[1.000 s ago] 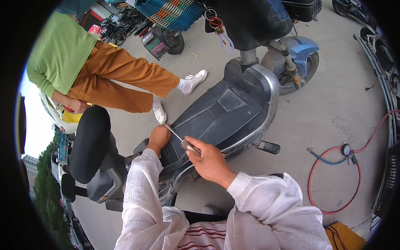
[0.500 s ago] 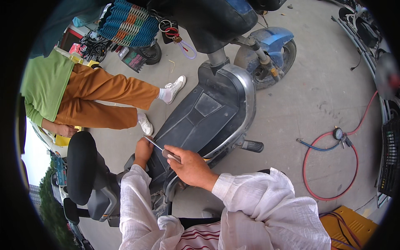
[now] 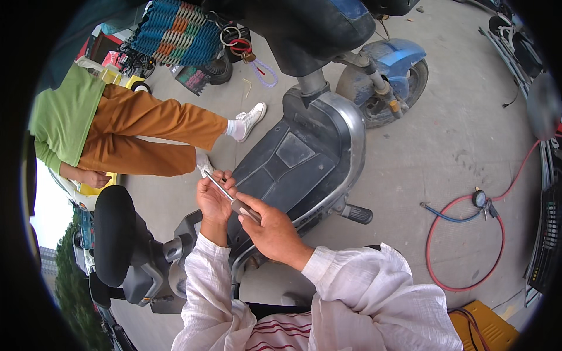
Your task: The person uses a screwdriver to remove screws from the seat cover of a scooter, then lifts the cover to expose the internal frame and wiring. The person also briefly inspects the rear wheel area and retrieves a tool from a nearby cart before continuing to remove the seat cover.
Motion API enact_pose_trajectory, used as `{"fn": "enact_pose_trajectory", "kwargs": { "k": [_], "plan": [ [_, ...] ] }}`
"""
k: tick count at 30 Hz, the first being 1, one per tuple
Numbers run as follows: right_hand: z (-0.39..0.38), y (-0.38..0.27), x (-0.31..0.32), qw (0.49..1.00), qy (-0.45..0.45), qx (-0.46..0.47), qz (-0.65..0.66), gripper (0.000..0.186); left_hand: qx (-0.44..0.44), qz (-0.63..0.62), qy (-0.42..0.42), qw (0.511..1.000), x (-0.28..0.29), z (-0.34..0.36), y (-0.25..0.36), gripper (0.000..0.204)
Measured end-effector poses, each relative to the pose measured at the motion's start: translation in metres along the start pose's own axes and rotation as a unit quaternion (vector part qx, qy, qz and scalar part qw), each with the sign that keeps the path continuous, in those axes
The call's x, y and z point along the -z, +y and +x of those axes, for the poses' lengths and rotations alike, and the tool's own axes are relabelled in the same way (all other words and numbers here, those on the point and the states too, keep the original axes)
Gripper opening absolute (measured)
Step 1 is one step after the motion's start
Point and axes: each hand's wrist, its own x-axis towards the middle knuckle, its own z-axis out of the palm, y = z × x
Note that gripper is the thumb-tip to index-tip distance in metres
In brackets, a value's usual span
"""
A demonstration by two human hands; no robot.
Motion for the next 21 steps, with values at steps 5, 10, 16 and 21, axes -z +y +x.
{"fn": "enact_pose_trajectory", "kwargs": {
  "k": [5,10,16,21],
  "plan": [
    [0.004,0.008,0.009,0.994,0.017,-0.043,-0.095,0.04,0.051,0.188,-0.004,0.981,-0.032,-0.027,-0.03,0.077],
    [0.003,0.006,0.006,0.926,-0.08,0.163,-0.332,0.03,-0.014,0.305,0.124,0.944,-0.029,-0.087,-0.043,0.055],
    [0.116,-0.005,0.073,0.889,0.006,0.171,-0.425,0.014,-0.208,0.436,0.172,0.859,0.018,-0.145,-0.05,0.041],
    [0.23,0.044,0.119,0.779,-0.073,0.197,-0.59,0.021,-0.339,0.572,0.043,0.746,0.036,-0.12,-0.044,0.023]
  ]
}}
